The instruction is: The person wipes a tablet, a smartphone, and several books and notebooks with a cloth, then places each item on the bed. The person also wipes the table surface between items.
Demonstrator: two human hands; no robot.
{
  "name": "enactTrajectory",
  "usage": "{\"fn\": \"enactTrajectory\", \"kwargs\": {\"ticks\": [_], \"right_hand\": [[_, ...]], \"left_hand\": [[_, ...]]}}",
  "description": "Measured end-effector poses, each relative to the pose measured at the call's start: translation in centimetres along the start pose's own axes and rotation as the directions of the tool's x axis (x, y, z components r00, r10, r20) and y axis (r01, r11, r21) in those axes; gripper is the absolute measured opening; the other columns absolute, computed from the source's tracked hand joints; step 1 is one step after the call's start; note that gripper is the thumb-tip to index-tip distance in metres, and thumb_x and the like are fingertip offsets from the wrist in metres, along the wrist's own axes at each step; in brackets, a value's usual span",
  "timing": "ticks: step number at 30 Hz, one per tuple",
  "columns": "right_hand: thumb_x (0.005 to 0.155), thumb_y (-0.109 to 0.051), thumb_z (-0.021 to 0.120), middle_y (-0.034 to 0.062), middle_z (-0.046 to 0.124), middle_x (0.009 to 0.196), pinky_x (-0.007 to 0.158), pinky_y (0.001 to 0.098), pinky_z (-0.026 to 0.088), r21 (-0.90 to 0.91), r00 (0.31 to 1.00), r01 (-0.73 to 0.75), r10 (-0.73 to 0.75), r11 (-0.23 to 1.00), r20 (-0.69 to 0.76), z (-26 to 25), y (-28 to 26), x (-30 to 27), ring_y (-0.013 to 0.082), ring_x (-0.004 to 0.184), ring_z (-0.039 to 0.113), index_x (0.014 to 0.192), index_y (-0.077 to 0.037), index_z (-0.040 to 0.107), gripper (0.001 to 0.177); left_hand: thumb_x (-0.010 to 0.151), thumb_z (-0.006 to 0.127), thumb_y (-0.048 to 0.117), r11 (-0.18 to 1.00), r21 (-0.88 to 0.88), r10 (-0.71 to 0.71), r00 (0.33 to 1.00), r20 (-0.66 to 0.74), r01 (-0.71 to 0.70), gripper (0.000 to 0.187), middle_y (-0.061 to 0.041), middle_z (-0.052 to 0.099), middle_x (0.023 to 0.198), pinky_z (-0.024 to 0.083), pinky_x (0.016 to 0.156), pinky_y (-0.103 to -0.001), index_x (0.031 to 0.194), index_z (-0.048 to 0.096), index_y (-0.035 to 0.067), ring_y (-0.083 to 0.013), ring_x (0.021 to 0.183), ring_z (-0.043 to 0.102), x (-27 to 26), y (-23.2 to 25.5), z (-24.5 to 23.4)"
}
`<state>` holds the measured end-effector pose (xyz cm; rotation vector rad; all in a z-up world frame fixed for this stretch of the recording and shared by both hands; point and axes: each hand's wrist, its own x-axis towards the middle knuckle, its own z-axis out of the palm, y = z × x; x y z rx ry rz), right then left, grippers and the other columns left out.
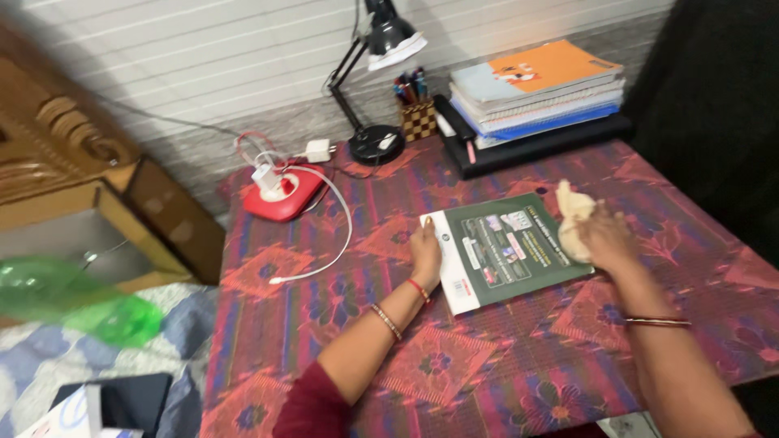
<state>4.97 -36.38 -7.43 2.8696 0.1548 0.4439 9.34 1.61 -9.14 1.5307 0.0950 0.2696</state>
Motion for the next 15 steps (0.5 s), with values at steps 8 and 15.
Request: {"fn": "enactTrajectory", "kwargs": {"ticks": [8,15], "right_hand": [[0.116,-0.032,0.042,0.0250,0.071,0.109,0.089,0.0552,0.055,0.360,0.977,-0.140,0.189,0.922,-0.103,-3.1,-3.1,-0.9,0.0451,0.100,0.070,0.102,0.000,0.069,0.043],[0.109,-0.028,0.051,0.0197,0.072,0.107,0.087,0.0520,0.054,0.462,0.942,0.317,-0.218,0.829,-0.255,-6.7,-15.6,4.0,0.0409,0.099,0.068,0.117,-0.004,0.067,0.030]], "left_hand": [[0.108,0.052,0.033,0.958,-0.235,0.116,0.971,-0.207,-0.165,0.038,0.003,0.054,0.072,0.039,0.058,-0.029,0.089,0.062,0.003,-0.0074,0.065,0.045,0.4,4.6,-12.7],[0.111,0.049,0.030,0.877,-0.367,0.090,0.856,-0.510,-0.311,0.036,0.000,0.065,0.079,0.047,0.060,-0.029,0.093,0.062,0.002,-0.0097,0.066,0.056,-7.0,7.6,-34.9]]}}
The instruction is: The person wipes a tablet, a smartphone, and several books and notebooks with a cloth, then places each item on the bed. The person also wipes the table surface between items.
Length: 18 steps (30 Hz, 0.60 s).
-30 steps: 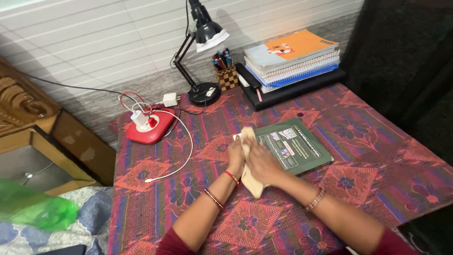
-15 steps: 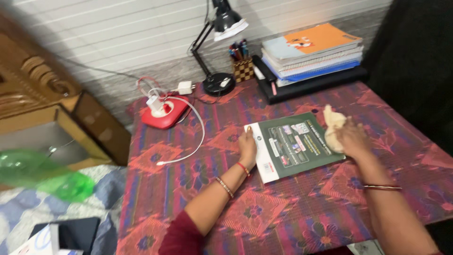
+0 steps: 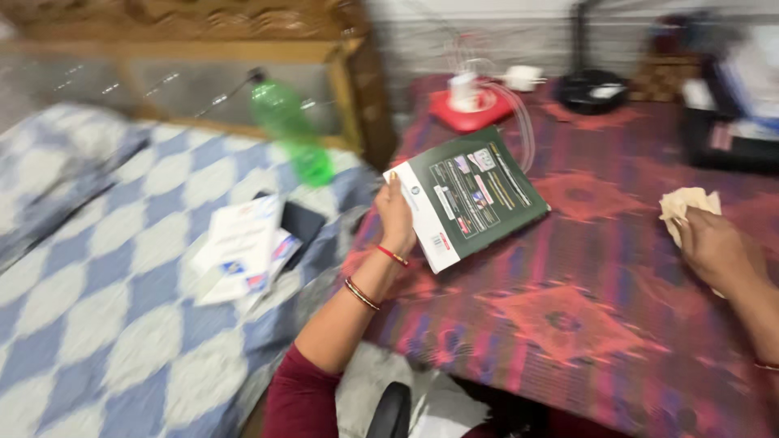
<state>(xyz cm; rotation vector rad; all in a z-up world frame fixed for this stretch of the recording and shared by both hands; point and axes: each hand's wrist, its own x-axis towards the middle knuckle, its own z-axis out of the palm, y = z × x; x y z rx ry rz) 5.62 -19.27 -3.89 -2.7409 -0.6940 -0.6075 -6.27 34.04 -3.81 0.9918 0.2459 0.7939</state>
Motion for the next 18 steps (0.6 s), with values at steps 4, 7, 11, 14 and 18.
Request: {"fn": "enactTrajectory", "kwargs": {"ticks": [4,7,11,14,18], "right_hand": [[0.112,-0.024,0.054,0.0157,0.071,0.113,0.090,0.0425,0.055,0.097,0.948,0.316,-0.310,0.944,-0.079,5.9,-4.9,4.9,0.0346,0.101,0.069,0.113,-0.003,0.065,0.023],[0.111,-0.020,0.057,0.0154,0.071,0.118,0.094,0.0396,0.055,0.158,0.896,0.427,-0.392,0.891,-0.211,9.5,-7.1,6.1,0.0322,0.105,0.069,0.121,-0.002,0.067,0.022],[0.121,-0.013,0.054,0.0157,0.065,0.118,0.100,0.0343,0.051,0.411,0.879,0.461,-0.339,0.786,-0.337,11.9,-6.9,6.2,0.0307,0.107,0.064,0.122,0.000,0.061,0.015],[0.121,-0.009,0.052,0.0177,0.062,0.117,0.098,0.0336,0.049,0.468,0.866,0.486,-0.334,0.739,-0.372,13.2,-6.9,6.9,0.0322,0.105,0.062,0.122,0.004,0.058,0.015],[0.118,-0.014,0.054,0.0183,0.064,0.100,0.087,0.0357,0.050,0.321,0.953,0.301,-0.271,0.898,-0.136,12.6,-6.3,6.6,0.0318,0.091,0.063,0.108,0.003,0.062,0.021]], "left_hand": [[0.109,0.050,0.024,0.975,-0.132,0.147,0.965,-0.219,-0.178,0.030,-0.008,0.068,0.087,0.055,0.068,-0.035,0.101,0.064,-0.001,-0.0180,0.074,0.066,0.3,6.4,-12.6],[0.104,0.043,0.028,0.937,-0.309,0.016,0.906,-0.424,-0.162,0.037,-0.014,0.071,0.102,0.062,0.082,-0.042,0.116,0.063,-0.001,-0.0280,0.088,0.073,-0.6,11.7,-22.3],[0.108,0.044,0.033,0.903,-0.120,0.227,0.695,-0.682,-0.413,0.045,-0.019,0.069,0.117,0.062,0.085,-0.048,0.124,0.061,-0.006,-0.0340,0.099,0.072,-0.9,16.1,-32.1],[0.104,0.043,0.030,0.845,-0.212,0.157,0.607,-0.779,-0.491,0.045,-0.019,0.070,0.118,0.063,0.086,-0.050,0.124,0.061,-0.007,-0.0347,0.100,0.073,0.3,17.3,-36.5],[0.095,0.047,0.017,0.920,-0.264,-0.079,0.523,-0.849,-0.289,0.041,-0.021,0.071,0.116,0.065,0.080,-0.050,0.121,0.061,-0.012,-0.0348,0.093,0.075,0.8,17.1,-38.7]]}}
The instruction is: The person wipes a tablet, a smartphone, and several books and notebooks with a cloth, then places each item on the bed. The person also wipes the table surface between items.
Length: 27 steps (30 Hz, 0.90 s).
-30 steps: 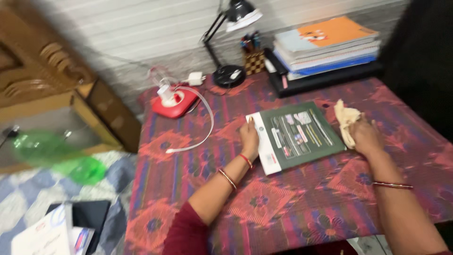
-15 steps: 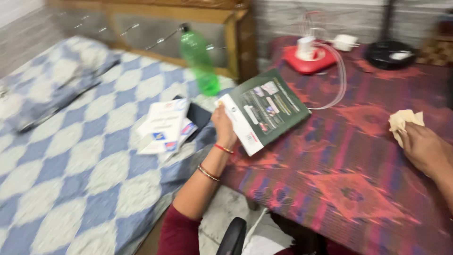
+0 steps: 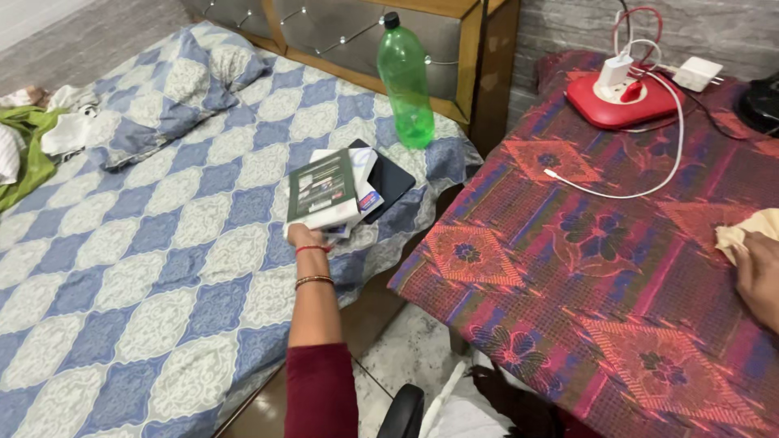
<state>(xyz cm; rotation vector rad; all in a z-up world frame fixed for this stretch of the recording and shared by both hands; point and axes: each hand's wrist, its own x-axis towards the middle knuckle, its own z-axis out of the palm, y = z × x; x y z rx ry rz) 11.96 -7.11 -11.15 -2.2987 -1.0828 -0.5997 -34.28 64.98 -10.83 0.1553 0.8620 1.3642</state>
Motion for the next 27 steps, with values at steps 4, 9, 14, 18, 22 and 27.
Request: {"fn": "enactTrajectory", "kwargs": {"ticks": [4,9,14,18,22,27], "right_hand": [[0.114,-0.017,0.059,0.0200,0.070,0.108,0.091,0.0417,0.055,-0.166,0.999,0.039,-0.042,0.985,-0.012,-2.4,-1.2,-0.3,0.0358,0.098,0.068,0.112,0.001,0.065,0.019],[0.112,-0.024,0.052,0.0250,0.068,0.115,0.095,0.0489,0.054,-0.065,0.986,0.040,-0.050,0.997,-0.158,-5.2,-4.0,0.3,0.0430,0.104,0.066,0.116,0.004,0.066,0.032],[0.116,-0.026,0.053,0.0238,0.066,0.106,0.088,0.0497,0.051,0.071,0.923,-0.333,0.340,0.940,-0.179,-9.8,-3.7,-0.9,0.0437,0.099,0.065,0.112,0.002,0.067,0.032],[0.114,-0.026,0.055,0.0215,0.068,0.116,0.091,0.0473,0.052,0.116,0.886,-0.324,0.344,0.939,-0.311,-15.1,-0.1,-4.9,0.0423,0.106,0.066,0.120,0.002,0.067,0.030],[0.096,-0.035,0.069,0.0195,0.068,0.126,0.099,0.0490,0.051,-0.155,0.897,-0.354,0.288,0.922,-0.336,-19.2,3.2,-9.0,0.0407,0.116,0.064,0.121,-0.004,0.072,0.040],[0.079,-0.050,0.077,0.0152,0.067,0.128,0.100,0.0502,0.049,-0.253,0.899,-0.438,0.412,0.863,-0.151,-19.2,3.4,-9.7,0.0352,0.121,0.061,0.122,-0.008,0.072,0.060]], "left_hand": [[0.094,0.057,0.012,0.771,0.609,0.352,0.922,-0.163,-0.187,0.040,-0.027,0.073,0.114,0.062,0.078,-0.049,0.118,0.065,-0.019,-0.0337,0.087,0.074,-0.8,-2.0,3.1],[0.096,0.079,0.013,-0.034,0.440,0.778,0.253,0.576,-0.897,0.057,-0.034,0.054,0.126,0.046,0.099,-0.053,0.130,0.049,-0.021,-0.0462,0.114,0.055,-9.5,-9.5,11.5],[0.100,0.066,0.012,0.600,0.053,0.111,0.148,0.983,-0.798,0.030,-0.011,0.064,0.126,0.051,0.104,-0.034,0.127,0.066,0.000,-0.0206,0.116,0.064,-30.1,-21.9,17.0],[0.098,0.067,0.015,0.782,0.072,-0.185,-0.120,0.975,-0.620,0.022,-0.007,0.074,0.109,0.057,0.091,-0.030,0.116,0.073,0.003,-0.0151,0.100,0.071,-46.9,-30.6,17.7],[0.096,0.068,0.019,0.741,0.087,-0.352,-0.275,0.895,-0.665,0.020,-0.008,0.078,0.094,0.057,0.078,-0.029,0.108,0.076,0.004,-0.0136,0.085,0.073,-59.5,-38.8,17.7],[0.092,0.073,0.016,0.739,-0.143,-0.215,-0.431,0.876,-0.658,0.020,-0.014,0.078,0.101,0.059,0.088,-0.039,0.108,0.075,0.005,-0.0265,0.094,0.076,-71.5,-50.4,18.5]]}}
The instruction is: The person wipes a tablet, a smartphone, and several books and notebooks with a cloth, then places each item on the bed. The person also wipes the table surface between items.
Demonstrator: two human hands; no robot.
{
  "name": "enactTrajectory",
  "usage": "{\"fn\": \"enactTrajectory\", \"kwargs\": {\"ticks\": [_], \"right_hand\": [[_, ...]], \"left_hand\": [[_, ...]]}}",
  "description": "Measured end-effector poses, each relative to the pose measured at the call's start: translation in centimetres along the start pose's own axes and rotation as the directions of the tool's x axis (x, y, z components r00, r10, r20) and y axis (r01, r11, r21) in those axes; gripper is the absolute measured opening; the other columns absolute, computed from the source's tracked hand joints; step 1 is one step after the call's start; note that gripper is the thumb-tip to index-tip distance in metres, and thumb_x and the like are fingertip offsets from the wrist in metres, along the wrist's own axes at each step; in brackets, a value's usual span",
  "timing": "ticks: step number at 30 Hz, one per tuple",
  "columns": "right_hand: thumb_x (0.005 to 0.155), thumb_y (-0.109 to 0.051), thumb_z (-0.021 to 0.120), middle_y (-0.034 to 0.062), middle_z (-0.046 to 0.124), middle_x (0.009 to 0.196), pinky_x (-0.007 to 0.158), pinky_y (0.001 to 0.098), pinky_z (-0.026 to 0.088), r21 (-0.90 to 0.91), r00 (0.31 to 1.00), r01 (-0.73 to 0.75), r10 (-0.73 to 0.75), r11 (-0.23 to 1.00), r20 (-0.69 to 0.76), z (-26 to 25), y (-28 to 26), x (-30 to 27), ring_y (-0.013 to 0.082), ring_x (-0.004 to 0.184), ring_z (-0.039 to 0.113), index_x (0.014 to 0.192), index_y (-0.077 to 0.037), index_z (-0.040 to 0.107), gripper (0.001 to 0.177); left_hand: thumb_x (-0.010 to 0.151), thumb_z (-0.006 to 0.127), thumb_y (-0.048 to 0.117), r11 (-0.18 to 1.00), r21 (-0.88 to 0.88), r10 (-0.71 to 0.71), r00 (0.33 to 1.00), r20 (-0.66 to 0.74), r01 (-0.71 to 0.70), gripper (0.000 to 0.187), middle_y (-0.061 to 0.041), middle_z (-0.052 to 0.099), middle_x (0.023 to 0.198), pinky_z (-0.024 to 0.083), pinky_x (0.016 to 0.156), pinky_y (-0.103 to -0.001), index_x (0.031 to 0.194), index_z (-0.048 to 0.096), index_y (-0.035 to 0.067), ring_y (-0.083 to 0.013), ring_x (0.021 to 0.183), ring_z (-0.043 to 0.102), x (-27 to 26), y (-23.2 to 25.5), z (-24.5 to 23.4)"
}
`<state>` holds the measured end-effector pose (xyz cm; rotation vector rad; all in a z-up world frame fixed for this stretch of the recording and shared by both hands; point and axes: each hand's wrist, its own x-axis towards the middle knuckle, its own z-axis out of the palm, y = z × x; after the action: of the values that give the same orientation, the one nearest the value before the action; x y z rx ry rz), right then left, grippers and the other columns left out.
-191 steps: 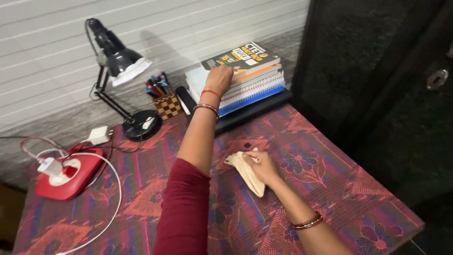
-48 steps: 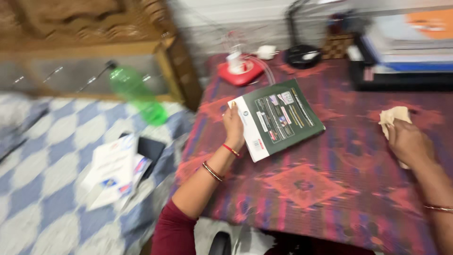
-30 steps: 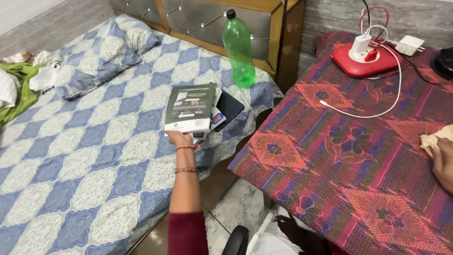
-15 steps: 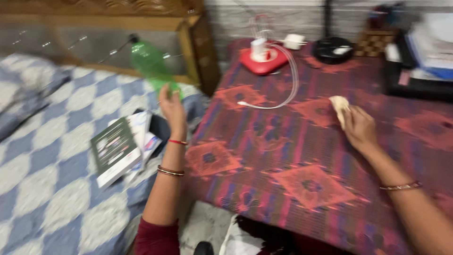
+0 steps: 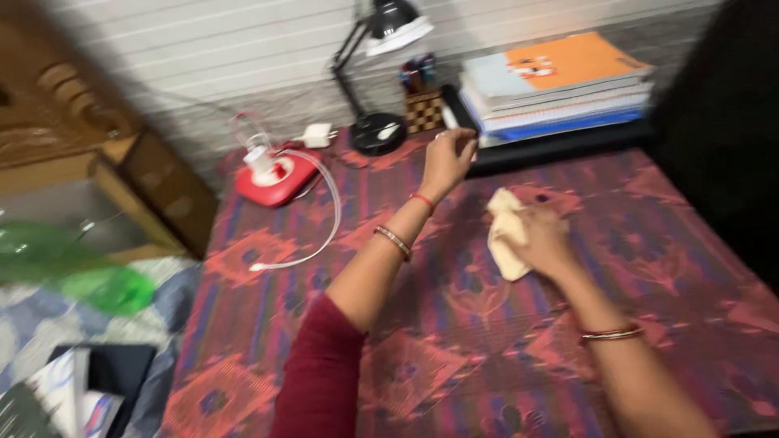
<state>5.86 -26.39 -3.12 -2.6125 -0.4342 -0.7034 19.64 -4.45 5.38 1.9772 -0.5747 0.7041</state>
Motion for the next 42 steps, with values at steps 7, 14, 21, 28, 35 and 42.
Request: {"fn": "enactTrajectory", "kwargs": {"ticks": [7,14,21,28,35,42], "right_hand": [[0.086,-0.046,0.072,0.0182,0.055,0.142,0.108,0.0540,0.036,0.041,0.991,-0.035,0.030,0.999,0.127,-1.6,-1.8,-0.1,0.0384,0.134,0.047,0.132,-0.009,0.065,0.060],[0.088,-0.045,0.070,0.0200,0.054,0.142,0.108,0.0534,0.036,0.042,0.993,-0.026,0.021,0.999,0.113,-2.3,-2.4,0.4,0.0392,0.133,0.048,0.132,-0.009,0.063,0.058],[0.088,-0.044,0.070,0.0199,0.055,0.141,0.106,0.0528,0.037,0.052,0.997,-0.012,0.008,0.999,0.079,-2.2,-2.0,0.5,0.0392,0.129,0.050,0.130,-0.009,0.064,0.055],[0.089,-0.043,0.070,0.0196,0.055,0.141,0.107,0.0522,0.037,0.071,0.996,-0.030,0.024,0.997,0.086,-2.3,-2.4,0.8,0.0384,0.130,0.051,0.128,-0.006,0.064,0.054],[0.081,-0.053,0.067,0.0244,0.052,0.144,0.109,0.0592,0.032,-0.206,0.997,0.014,0.003,0.978,0.083,-2.9,-5.1,1.6,0.0452,0.138,0.044,0.124,-0.003,0.065,0.066],[0.088,-0.017,0.058,0.0140,0.069,0.131,0.101,0.0470,0.049,-0.259,1.000,0.026,-0.023,0.966,0.014,2.4,-1.5,-0.3,0.0332,0.118,0.062,0.125,-0.006,0.068,0.039]], "left_hand": [[0.080,0.079,0.011,0.668,0.674,0.395,0.918,0.036,-0.314,0.054,-0.015,0.043,0.160,0.032,0.121,-0.053,0.132,0.067,0.014,-0.0381,0.149,0.040,11.3,-4.6,8.4],[0.066,0.094,0.039,0.961,0.271,-0.073,0.892,0.445,-0.057,0.067,-0.019,0.065,0.134,0.048,0.108,-0.043,0.125,0.074,0.012,-0.0365,0.126,0.062,16.0,-8.2,3.5],[0.068,0.088,0.020,0.981,0.070,-0.190,0.835,0.516,0.180,0.072,-0.020,0.073,0.118,0.055,0.093,-0.034,0.132,0.063,-0.005,-0.0255,0.107,0.071,16.6,-13.1,7.1],[0.098,0.061,0.012,0.642,-0.458,-0.476,0.788,0.391,0.615,0.035,-0.020,0.069,0.101,0.053,0.078,-0.043,0.112,0.069,-0.019,-0.0290,0.085,0.065,19.2,-15.2,10.2],[0.099,0.055,0.016,0.051,-0.757,-0.529,0.660,0.533,0.652,0.044,-0.027,0.056,0.128,0.059,0.095,-0.055,0.134,0.043,-0.008,-0.0412,0.116,0.063,19.9,-11.5,12.6],[0.095,0.040,-0.009,-0.122,-0.726,-0.404,0.635,0.659,0.676,0.039,-0.036,0.054,0.136,0.056,0.094,-0.061,0.132,0.041,-0.020,-0.0525,0.123,0.061,19.8,-9.5,14.8]]}}
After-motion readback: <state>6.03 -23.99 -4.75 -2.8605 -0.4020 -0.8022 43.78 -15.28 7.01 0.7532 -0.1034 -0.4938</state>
